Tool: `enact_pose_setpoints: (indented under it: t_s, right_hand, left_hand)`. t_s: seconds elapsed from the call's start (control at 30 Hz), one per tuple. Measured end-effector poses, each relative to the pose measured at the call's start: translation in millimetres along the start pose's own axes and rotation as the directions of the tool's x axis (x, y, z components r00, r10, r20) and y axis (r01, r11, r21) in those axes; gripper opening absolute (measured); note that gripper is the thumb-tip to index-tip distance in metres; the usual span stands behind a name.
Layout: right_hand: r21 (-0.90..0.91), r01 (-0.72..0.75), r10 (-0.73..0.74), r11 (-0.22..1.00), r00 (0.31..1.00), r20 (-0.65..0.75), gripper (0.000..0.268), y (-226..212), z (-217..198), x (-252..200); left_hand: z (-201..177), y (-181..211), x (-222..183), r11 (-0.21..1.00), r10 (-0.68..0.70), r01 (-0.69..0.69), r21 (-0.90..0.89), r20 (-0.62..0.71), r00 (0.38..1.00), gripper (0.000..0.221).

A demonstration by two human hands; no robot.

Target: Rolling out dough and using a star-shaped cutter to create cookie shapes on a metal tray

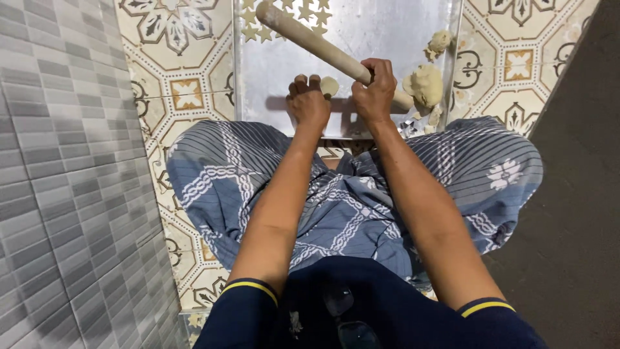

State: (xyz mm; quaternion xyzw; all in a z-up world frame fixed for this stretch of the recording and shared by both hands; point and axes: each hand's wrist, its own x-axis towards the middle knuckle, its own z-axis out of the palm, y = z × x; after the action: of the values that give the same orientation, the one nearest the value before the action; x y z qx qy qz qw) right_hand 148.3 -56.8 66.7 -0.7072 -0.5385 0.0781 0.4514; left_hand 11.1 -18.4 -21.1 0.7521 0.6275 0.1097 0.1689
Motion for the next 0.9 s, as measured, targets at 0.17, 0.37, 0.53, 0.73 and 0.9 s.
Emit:
enact_pose_setpoints:
  t_s: [0.17,0.37,0.53,0.73,0.9]
  right_hand:
    - [-0.012,-0.004,0.003,1.000,1.000,-0.005,0.032,0,0,1]
    - [0.002,0.019,-0.019,1.000,1.000,0.010,0.034,-1,-3,2]
    - [-0.004,-0.003,0.003,1.000,1.000,0.023,0.034,6,-2,-2]
    - [-0.145,0.018,-0.002,0.989,0.994,0.107,0.038,17,7,-9]
    - [-0.173,0.016,0.004,0.985,0.994,0.111,0.038,25,9,-12]
  left_hand:
    - [-31,9,6,0.993,0.042,-0.025,-0.115,0.147,0.988,0.012]
    - [-28,1,13,0.918,0.093,-0.070,-0.389,0.041,0.995,0.019]
    - [1,-13,14,0.976,0.012,-0.025,-0.216,-0.060,0.998,0.036]
    - [8,-18,6,0.999,-0.025,0.027,0.027,-0.077,0.997,0.039]
    - [3,-14,3,0.990,0.086,-0.089,0.110,0.033,0.996,0.066]
